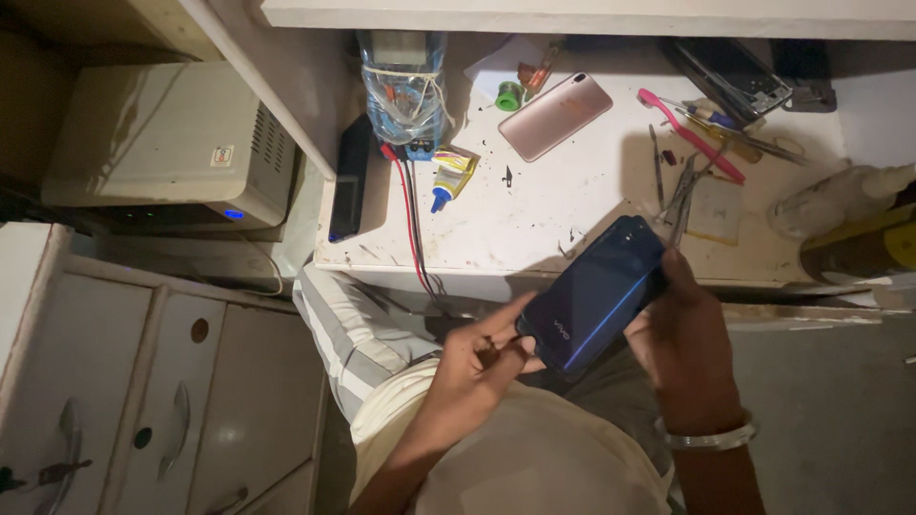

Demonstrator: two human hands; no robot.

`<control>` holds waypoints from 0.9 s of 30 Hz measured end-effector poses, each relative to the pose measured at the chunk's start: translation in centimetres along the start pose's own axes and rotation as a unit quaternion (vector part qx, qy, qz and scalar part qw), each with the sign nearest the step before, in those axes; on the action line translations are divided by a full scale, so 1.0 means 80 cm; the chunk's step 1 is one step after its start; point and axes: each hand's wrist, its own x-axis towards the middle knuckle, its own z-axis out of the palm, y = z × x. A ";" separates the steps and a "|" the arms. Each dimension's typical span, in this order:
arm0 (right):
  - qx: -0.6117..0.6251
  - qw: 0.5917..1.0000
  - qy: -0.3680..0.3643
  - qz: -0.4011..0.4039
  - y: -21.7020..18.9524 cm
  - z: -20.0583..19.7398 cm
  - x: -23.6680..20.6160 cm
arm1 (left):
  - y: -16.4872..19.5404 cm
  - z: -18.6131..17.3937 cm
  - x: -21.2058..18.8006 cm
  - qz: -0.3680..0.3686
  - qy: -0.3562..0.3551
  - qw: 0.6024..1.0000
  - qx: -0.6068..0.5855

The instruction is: The person works at a repair bench on a smartphone. They handle the opened phone body, manipulate the internal battery and components, use a tool on the internals, then align and press the back cover onto the phone and press along its edges to close it, finally placing the phone on the bench.

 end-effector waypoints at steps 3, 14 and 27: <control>0.025 1.000 -0.008 0.012 0.000 0.003 0.001 | -0.002 0.004 0.001 0.012 0.020 1.000 0.021; -0.035 0.999 0.008 -0.039 0.008 0.031 -0.017 | 0.001 0.014 0.008 0.045 0.057 0.997 -0.001; -0.055 0.997 0.024 -0.056 0.013 0.026 -0.015 | -0.003 0.013 0.004 0.037 0.119 0.983 0.132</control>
